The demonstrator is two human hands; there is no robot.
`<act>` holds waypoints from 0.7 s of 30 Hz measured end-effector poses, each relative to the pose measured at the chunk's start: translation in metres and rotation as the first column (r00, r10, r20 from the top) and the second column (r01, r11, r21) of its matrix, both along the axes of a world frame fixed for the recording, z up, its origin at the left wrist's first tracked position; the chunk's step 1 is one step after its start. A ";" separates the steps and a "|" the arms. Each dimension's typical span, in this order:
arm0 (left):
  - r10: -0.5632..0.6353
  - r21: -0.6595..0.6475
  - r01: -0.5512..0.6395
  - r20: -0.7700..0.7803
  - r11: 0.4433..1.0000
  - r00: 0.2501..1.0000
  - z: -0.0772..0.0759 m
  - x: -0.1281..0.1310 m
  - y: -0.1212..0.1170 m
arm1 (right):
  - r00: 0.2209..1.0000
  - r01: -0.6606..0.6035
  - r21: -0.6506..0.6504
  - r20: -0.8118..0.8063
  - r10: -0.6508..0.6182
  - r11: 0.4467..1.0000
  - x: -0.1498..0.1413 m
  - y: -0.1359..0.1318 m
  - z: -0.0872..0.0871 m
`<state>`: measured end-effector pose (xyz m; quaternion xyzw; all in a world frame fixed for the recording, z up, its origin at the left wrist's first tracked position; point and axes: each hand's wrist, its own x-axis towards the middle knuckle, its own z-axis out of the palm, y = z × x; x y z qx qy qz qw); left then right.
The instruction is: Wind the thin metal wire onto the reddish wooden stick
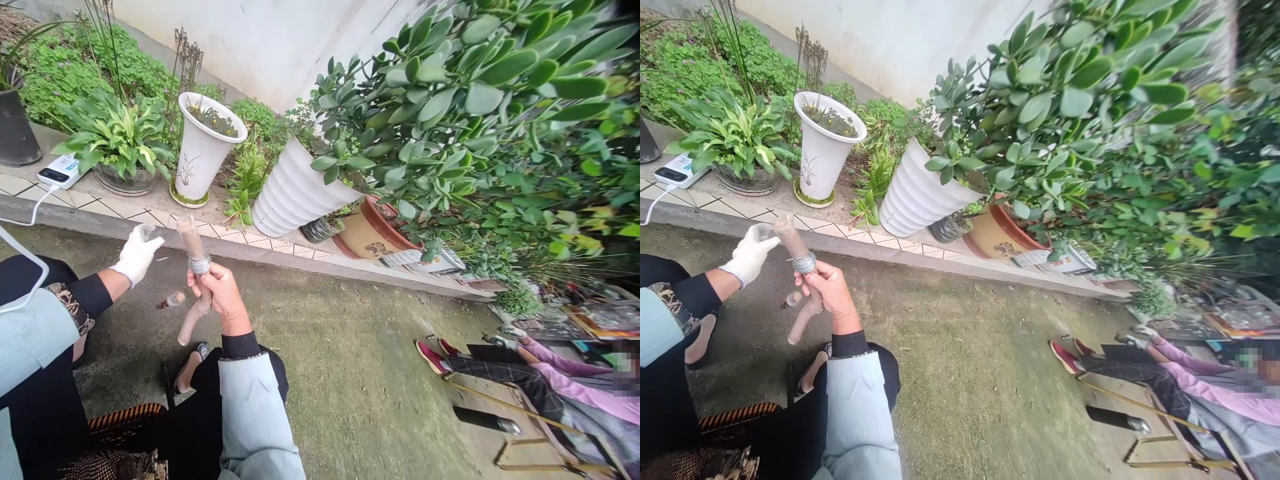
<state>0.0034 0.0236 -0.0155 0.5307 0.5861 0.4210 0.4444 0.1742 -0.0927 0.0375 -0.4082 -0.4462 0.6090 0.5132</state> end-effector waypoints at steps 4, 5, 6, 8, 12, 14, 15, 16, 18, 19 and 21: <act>-0.588 0.149 0.569 0.225 0.809 0.777 0.017 0.003 -0.021 | 0.999 0.032 -0.019 -0.031 -0.033 0.999 -0.002 0.005 0.001; -0.671 0.133 0.665 0.290 0.735 0.683 0.020 0.005 -0.027 | 0.998 0.043 -0.026 -0.039 -0.044 0.999 -0.002 0.007 0.001; -0.712 0.112 0.729 0.356 0.675 0.605 0.022 0.007 -0.032 | 0.997 0.057 -0.032 -0.043 -0.058 0.998 -0.001 0.008 0.002; -0.728 0.056 0.791 0.436 0.609 0.530 0.024 0.009 -0.039 | 0.994 0.096 -0.041 -0.039 -0.098 0.995 0.003 0.009 0.004; -0.748 -0.035 0.793 0.312 0.608 0.586 0.024 0.007 -0.033 | 0.986 0.164 -0.121 -0.017 -0.167 0.979 0.021 0.007 0.013; -0.748 -0.032 0.771 0.218 0.636 0.626 0.024 0.005 -0.025 | 0.984 0.173 -0.180 0.002 -0.176 0.968 0.029 0.004 0.016; -0.754 -0.013 0.767 0.177 0.641 0.633 0.024 0.004 -0.022 | 0.985 0.171 -0.197 0.015 -0.172 0.965 0.031 0.003 0.017; -0.759 0.011 0.765 0.136 0.644 0.637 0.024 0.003 -0.020 | 0.986 0.166 -0.202 0.035 -0.162 0.965 0.033 0.002 0.016; -0.779 0.049 0.778 0.061 0.627 0.624 0.024 0.003 -0.021 | 0.984 0.155 -0.190 0.113 -0.136 0.969 0.034 0.001 0.013; -0.802 0.044 0.801 0.039 0.597 0.595 0.025 0.003 -0.023 | 0.974 0.163 -0.179 0.188 -0.129 0.970 0.035 0.001 0.011; -0.879 -0.022 0.881 0.054 0.473 0.473 0.027 0.002 -0.029 | 0.888 0.222 -0.135 0.438 -0.143 0.966 0.036 0.003 0.006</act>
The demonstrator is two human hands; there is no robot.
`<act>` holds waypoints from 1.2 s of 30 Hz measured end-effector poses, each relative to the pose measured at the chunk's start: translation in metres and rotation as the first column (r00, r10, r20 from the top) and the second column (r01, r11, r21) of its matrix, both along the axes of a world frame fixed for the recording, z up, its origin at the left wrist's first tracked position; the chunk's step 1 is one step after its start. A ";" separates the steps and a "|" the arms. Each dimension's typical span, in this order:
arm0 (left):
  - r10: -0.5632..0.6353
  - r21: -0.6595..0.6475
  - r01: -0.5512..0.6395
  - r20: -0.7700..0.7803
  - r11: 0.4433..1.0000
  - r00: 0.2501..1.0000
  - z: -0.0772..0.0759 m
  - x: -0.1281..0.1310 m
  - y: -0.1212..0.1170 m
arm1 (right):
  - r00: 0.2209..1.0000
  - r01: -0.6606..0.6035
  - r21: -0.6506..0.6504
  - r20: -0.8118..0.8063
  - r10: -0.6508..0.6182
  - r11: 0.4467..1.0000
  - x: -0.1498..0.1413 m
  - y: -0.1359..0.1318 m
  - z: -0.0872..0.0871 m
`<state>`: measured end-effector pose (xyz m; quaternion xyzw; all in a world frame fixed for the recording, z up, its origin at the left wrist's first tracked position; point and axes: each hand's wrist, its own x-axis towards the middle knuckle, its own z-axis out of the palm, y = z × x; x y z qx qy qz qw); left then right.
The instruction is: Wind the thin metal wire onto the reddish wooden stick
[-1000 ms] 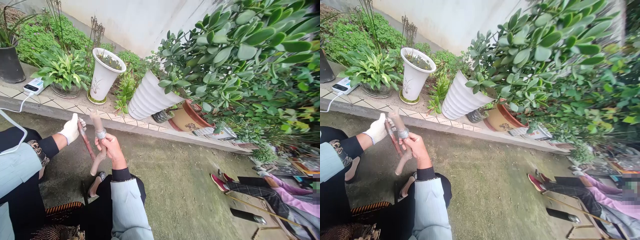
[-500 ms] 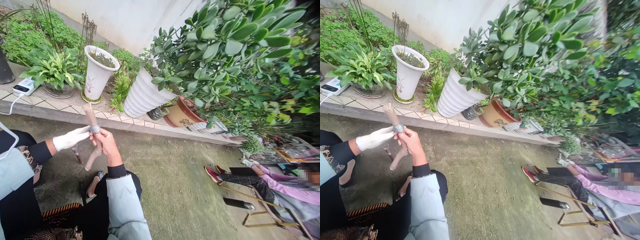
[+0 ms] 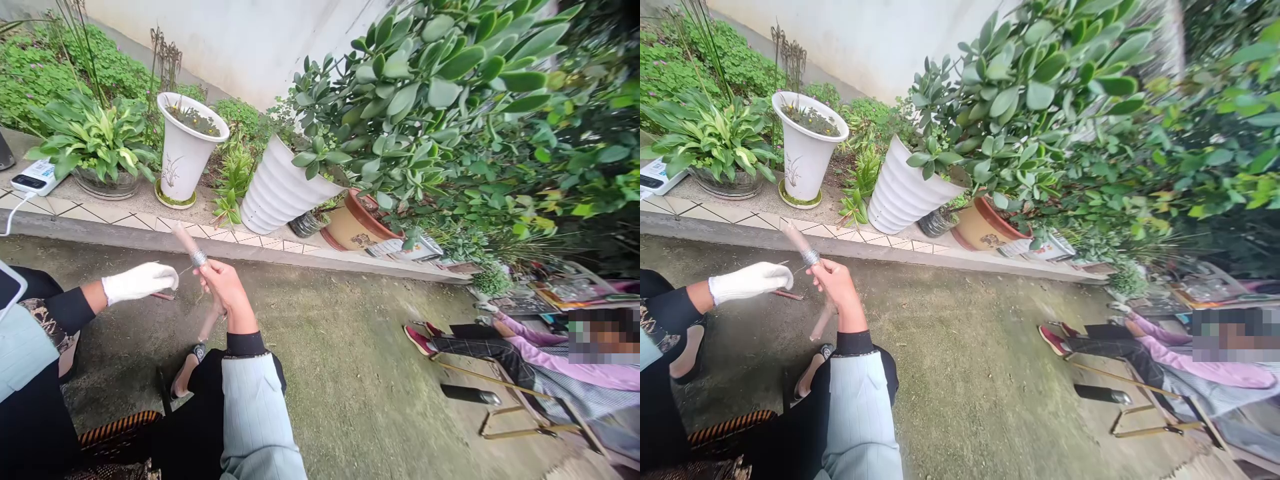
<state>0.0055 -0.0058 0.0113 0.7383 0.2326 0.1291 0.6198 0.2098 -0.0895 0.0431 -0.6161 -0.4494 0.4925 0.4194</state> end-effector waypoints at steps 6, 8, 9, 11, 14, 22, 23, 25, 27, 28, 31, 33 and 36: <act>-0.229 -0.107 0.227 -0.008 0.968 0.973 0.002 -0.006 -0.004 | 0.672 -0.301 -0.394 0.558 0.486 0.869 0.005 -0.005 0.001; -0.199 -0.064 0.199 0.019 0.978 0.980 -0.001 -0.007 0.001 | 0.615 -0.639 -0.452 0.186 0.766 0.622 0.007 -0.012 0.008; -0.184 -0.069 0.186 0.027 0.980 0.983 -0.002 -0.007 0.003 | 0.618 -0.725 -0.356 0.040 0.785 0.589 0.009 -0.016 0.012; -0.147 -0.128 0.151 0.041 0.980 0.988 -0.005 -0.005 0.003 | 0.766 -0.643 -0.124 -0.077 0.638 0.756 0.013 -0.020 0.016; -0.140 -0.196 0.150 0.066 0.969 0.988 -0.004 0.001 -0.002 | 0.967 -0.254 0.027 0.008 0.254 0.967 0.018 -0.016 0.013; -0.254 -0.107 0.252 -0.004 0.962 0.967 0.002 0.004 -0.010 | 0.636 -0.297 -0.361 0.615 0.465 0.884 0.001 -0.002 -0.006; -0.280 -0.083 0.278 -0.009 0.957 0.960 0.003 0.003 -0.010 | 0.593 -0.427 -0.465 0.504 0.628 0.776 0.000 -0.005 -0.004; -0.360 -0.095 0.357 -0.012 0.929 0.933 0.004 0.000 -0.009 | 0.516 -0.670 -0.508 0.206 0.832 0.541 0.001 -0.011 0.003; -0.392 -0.170 0.387 0.000 0.906 0.920 0.005 -0.001 -0.009 | 0.532 -0.791 -0.359 -0.005 0.847 0.495 0.007 -0.018 0.012; -0.377 -0.208 0.371 0.012 0.905 0.926 0.004 -0.001 -0.010 | 0.601 -0.781 -0.259 -0.060 0.797 0.569 0.012 -0.021 0.016; -0.293 -0.296 0.298 0.062 0.908 0.954 0.000 0.000 -0.015 | 0.870 -0.470 0.005 -0.168 0.464 0.883 0.022 -0.025 0.021; -0.282 -0.325 0.292 0.080 0.900 0.956 -0.002 0.002 -0.018 | 0.959 -0.208 0.067 -0.182 0.217 0.976 0.024 -0.022 0.018; -0.308 -0.287 0.308 0.045 0.907 0.950 0.001 0.002 -0.018 | 0.997 -0.017 -0.016 0.077 0.018 1.000 0.017 -0.013 0.007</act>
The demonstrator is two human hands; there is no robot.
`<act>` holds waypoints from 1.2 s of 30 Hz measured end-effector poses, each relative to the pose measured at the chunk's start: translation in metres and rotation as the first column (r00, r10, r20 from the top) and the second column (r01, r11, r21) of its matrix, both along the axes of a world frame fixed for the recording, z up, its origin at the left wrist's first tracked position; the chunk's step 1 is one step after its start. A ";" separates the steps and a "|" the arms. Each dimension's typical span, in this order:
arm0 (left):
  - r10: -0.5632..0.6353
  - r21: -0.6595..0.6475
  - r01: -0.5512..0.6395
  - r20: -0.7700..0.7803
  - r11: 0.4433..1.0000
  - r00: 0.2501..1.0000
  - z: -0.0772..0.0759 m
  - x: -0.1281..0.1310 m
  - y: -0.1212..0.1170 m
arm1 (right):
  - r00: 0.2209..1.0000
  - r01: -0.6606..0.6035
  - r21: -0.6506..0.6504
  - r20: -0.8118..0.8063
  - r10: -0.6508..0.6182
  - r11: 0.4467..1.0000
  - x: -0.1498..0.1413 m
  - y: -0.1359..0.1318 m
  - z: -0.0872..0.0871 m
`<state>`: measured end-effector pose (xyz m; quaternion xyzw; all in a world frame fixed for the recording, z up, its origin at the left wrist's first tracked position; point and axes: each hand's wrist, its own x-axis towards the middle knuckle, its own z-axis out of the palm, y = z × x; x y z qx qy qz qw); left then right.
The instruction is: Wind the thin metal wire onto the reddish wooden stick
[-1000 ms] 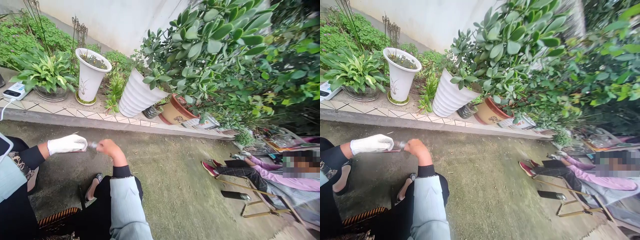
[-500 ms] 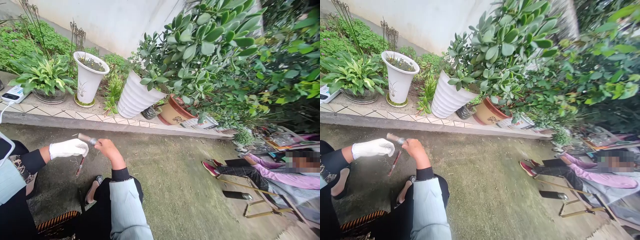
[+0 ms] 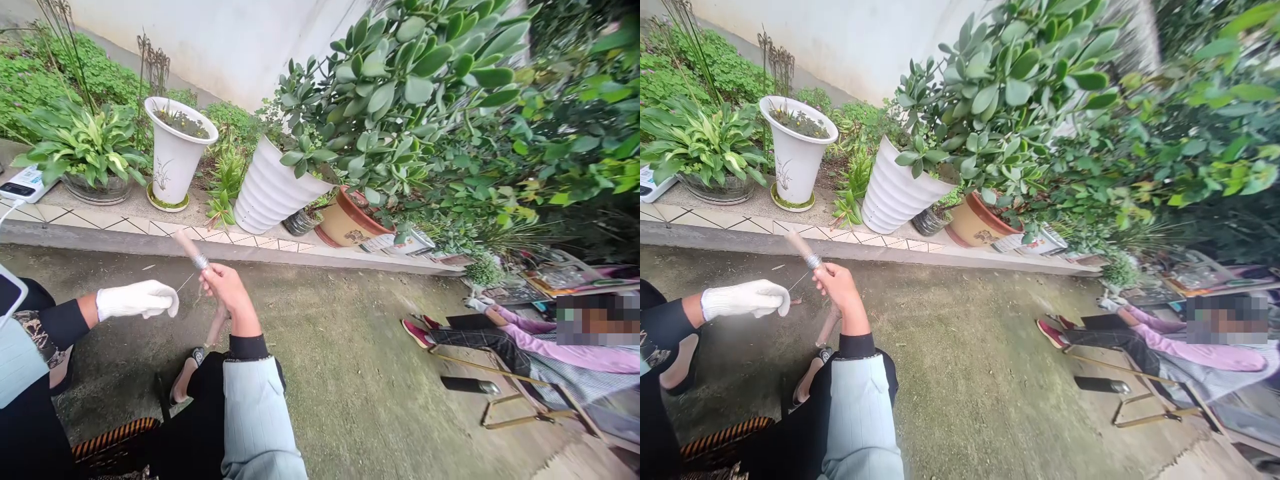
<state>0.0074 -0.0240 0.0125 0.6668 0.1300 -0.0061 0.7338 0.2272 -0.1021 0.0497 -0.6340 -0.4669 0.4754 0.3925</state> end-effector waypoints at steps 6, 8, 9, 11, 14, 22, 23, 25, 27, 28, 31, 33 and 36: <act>-0.030 0.194 0.026 0.019 0.981 0.999 0.003 -0.006 0.010 | 0.699 -0.391 -0.396 0.459 0.548 0.831 -0.014 0.004 -0.003; -0.090 0.141 0.089 -0.002 0.986 0.996 0.001 -0.007 0.011 | 0.590 -0.636 -0.487 0.193 0.784 0.598 -0.013 0.000 0.001; -0.121 0.090 0.122 -0.016 0.988 0.993 0.000 -0.007 0.010 | 0.550 -0.723 -0.457 0.070 0.832 0.517 -0.011 -0.002 0.003; -0.140 -0.032 0.139 -0.030 0.990 0.990 -0.001 -0.005 0.007 | 0.537 -0.812 -0.326 -0.093 0.838 0.484 -0.006 -0.005 0.005; -0.011 -0.196 0.012 0.006 0.980 1.000 -0.001 -0.001 0.002 | 0.627 -0.778 -0.142 -0.241 0.741 0.612 0.001 -0.009 0.007; 0.272 -0.446 -0.192 0.122 0.874 0.955 -0.011 0.005 -0.001 | 0.817 -0.337 0.106 -0.460 0.346 0.936 0.002 -0.011 0.007; 0.276 -0.420 -0.207 0.111 0.884 0.955 -0.011 0.005 -0.001 | 0.825 -0.308 0.100 -0.467 0.318 0.946 0.001 -0.011 0.007; 0.284 -0.332 -0.239 0.092 0.912 0.955 -0.010 0.004 0.000 | 0.840 -0.278 0.074 -0.465 0.279 0.958 0.002 -0.010 0.006; 0.294 -0.241 -0.270 0.073 0.932 0.953 -0.008 0.004 0.000 | 0.856 -0.244 0.063 -0.456 0.246 0.968 0.002 -0.009 0.004; 0.299 -0.198 -0.281 0.068 0.939 0.952 -0.008 0.005 0.001 | 0.867 -0.223 0.062 -0.444 0.227 0.973 0.002 -0.008 0.002; 0.310 -0.063 -0.306 0.051 0.950 0.950 -0.007 0.007 0.002 | 0.930 -0.168 0.044 -0.324 0.173 0.985 0.000 -0.004 -0.005; 0.312 0.071 -0.315 0.040 0.947 0.949 -0.005 0.008 0.002 | 0.984 -0.143 0.017 -0.104 0.144 0.990 -0.004 -0.001 -0.010; 0.252 0.366 -0.235 0.001 0.901 0.968 0.002 0.006 0.004 | 0.892 -0.070 -0.010 0.446 0.068 0.997 -0.011 0.002 -0.012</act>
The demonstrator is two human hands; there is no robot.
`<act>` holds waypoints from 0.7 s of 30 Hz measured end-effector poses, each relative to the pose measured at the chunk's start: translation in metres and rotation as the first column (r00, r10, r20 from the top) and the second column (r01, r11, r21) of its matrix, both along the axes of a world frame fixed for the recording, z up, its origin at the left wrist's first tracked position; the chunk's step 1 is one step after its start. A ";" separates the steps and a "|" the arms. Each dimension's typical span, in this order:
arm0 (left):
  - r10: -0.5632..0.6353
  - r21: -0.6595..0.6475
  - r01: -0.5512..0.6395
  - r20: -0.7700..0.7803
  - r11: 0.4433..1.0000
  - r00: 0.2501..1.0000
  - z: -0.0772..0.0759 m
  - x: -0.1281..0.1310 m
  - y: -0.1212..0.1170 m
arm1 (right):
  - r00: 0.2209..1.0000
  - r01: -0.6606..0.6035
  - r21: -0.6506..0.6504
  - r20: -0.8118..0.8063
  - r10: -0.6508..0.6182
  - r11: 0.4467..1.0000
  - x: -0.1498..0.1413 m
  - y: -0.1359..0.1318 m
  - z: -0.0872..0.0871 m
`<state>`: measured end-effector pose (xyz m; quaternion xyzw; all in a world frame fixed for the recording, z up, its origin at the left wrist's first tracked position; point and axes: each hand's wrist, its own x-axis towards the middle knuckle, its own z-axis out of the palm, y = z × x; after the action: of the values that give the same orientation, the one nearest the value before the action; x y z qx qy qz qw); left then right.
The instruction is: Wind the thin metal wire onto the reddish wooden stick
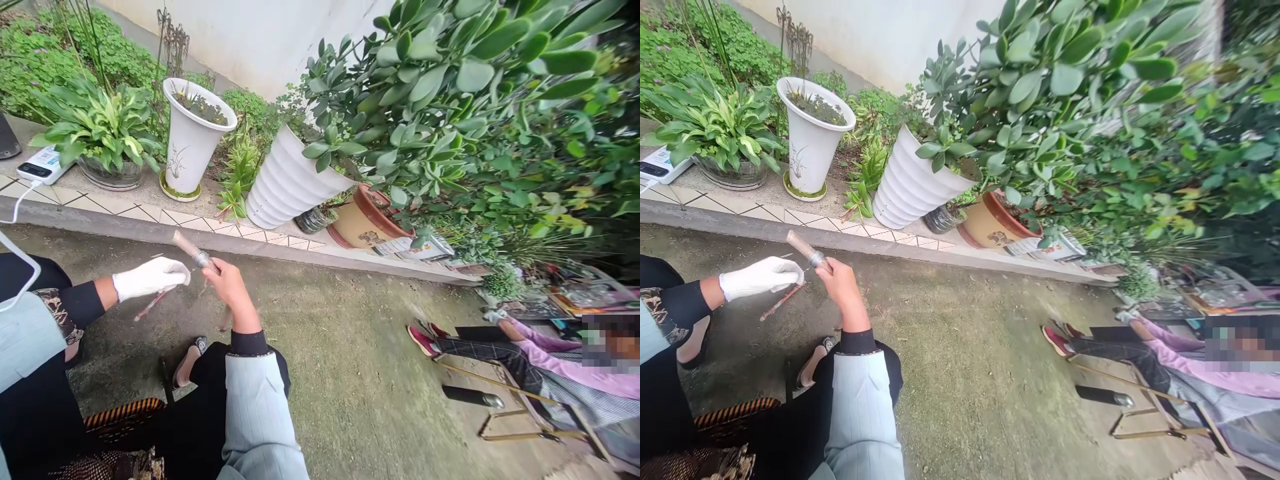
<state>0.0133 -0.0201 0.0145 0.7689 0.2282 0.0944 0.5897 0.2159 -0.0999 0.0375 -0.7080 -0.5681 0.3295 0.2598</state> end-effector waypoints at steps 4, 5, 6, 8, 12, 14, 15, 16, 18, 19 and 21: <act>-0.112 0.307 0.155 -0.152 0.939 0.982 0.010 -0.004 0.007 | 0.891 -0.120 -0.175 0.414 0.184 0.977 -0.002 -0.001 0.002; -0.140 0.343 0.188 -0.159 0.921 0.977 0.012 -0.004 0.010 | 0.882 -0.212 -0.268 0.362 0.302 0.940 -0.001 -0.002 0.003; -0.172 0.359 0.217 -0.153 0.908 0.973 0.013 -0.005 0.012 | 0.872 -0.317 -0.355 0.256 0.417 0.879 0.001 -0.004 0.004; -0.248 0.330 0.275 -0.120 0.903 0.961 0.012 -0.006 0.016 | 0.819 -0.529 -0.446 -0.046 0.572 0.722 0.006 -0.007 0.007; -0.271 0.089 0.271 -0.007 0.958 0.962 0.003 -0.006 0.019 | 0.685 -0.701 -0.267 -0.510 0.520 0.661 0.013 -0.013 0.015; -0.183 -0.044 0.184 0.035 0.982 0.983 -0.007 -0.004 0.019 | 0.693 -0.590 -0.148 -0.597 0.404 0.794 0.015 -0.014 0.018; -0.143 -0.100 0.146 0.039 0.984 0.989 -0.012 -0.004 0.019 | 0.706 -0.502 -0.103 -0.622 0.338 0.859 0.014 -0.015 0.020; -0.099 -0.164 0.105 0.044 0.981 0.994 -0.017 -0.003 0.019 | 0.712 -0.415 -0.065 -0.645 0.280 0.907 0.014 -0.015 0.020; -0.072 -0.272 0.087 0.066 0.958 0.995 -0.025 -0.002 0.018 | 0.700 -0.274 -0.001 -0.686 0.198 0.962 0.012 -0.014 0.020; -0.068 -0.297 0.086 0.070 0.951 0.995 -0.027 -0.001 0.017 | 0.691 -0.222 0.018 -0.702 0.171 0.975 0.012 -0.013 0.018; -0.091 -0.294 0.104 0.055 0.950 0.994 -0.025 -0.001 0.013 | 0.714 -0.127 0.026 -0.691 0.110 0.992 0.012 -0.010 0.014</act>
<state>0.0119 -0.0068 -0.0104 0.6800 0.1894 0.0455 0.7069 0.2280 -0.1096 0.0514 -0.4993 -0.4705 0.5921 0.4228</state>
